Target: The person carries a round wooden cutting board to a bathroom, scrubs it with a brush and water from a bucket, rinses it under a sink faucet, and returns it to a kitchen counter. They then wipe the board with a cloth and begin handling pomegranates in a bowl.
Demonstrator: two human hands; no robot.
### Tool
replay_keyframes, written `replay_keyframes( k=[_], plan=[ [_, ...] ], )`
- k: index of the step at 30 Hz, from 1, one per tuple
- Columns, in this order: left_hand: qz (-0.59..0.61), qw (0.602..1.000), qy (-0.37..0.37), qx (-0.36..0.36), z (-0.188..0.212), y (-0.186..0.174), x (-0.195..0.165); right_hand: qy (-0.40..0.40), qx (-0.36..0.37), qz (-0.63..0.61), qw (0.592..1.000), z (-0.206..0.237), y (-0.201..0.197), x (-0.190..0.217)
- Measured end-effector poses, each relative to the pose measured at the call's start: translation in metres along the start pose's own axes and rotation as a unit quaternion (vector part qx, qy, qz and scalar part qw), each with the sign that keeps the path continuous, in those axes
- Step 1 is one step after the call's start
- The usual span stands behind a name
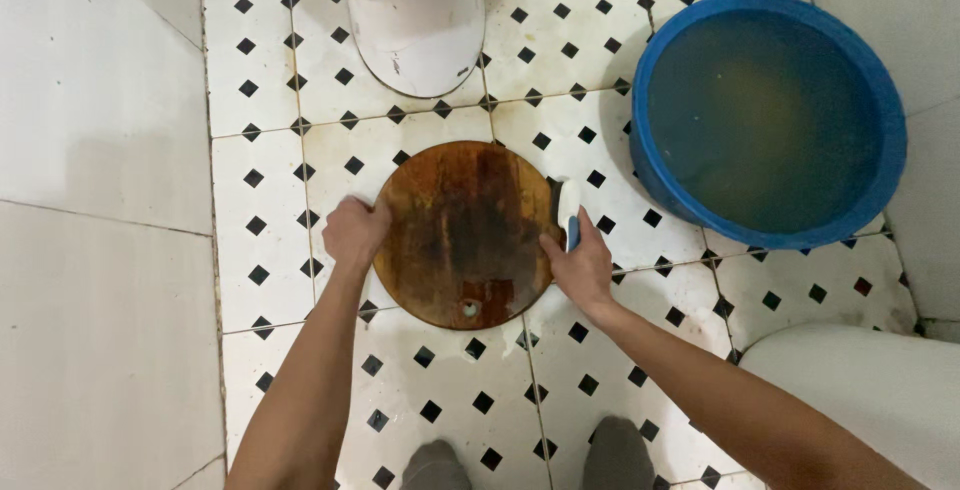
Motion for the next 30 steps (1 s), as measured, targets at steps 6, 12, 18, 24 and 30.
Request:
replay_keyframes(
  k=[6, 12, 18, 24, 30],
  plan=[
    [0.104, 0.982, 0.003, 0.156, 0.0, 0.005, -0.004, 0.252, 0.104, -0.132, 0.953, 0.02, 0.016, -0.02],
    [0.446, 0.804, 0.158, 0.361, 0.029, -0.029, -0.065, 0.198, 0.083, -0.31, 0.926, -0.003, 0.014, -0.002],
    [0.259, 0.845, 0.461, 0.083, 0.101, -0.074, -0.136, 0.113, 0.028, -0.242, 0.963, -0.05, -0.03, 0.033],
    [0.211, 0.887, 0.411, 0.024, 0.129, -0.064, -0.143, -0.178, -0.071, -0.131, 0.973, -0.07, -0.123, 0.1],
    [0.165, 0.901, 0.398, -0.048, 0.121, -0.044, -0.138, -0.247, -0.007, 0.071, 0.966, -0.042, -0.131, 0.158]
  ],
)
Point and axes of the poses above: each hand's wrist, its own z-axis away from the middle knuckle, its own y-axis out of the palm, x = y × z, the point moved 6 cm from there along -z, towards the middle knuckle, and after that the axes turned 6 degrees about -y, right-handed, at the moved point
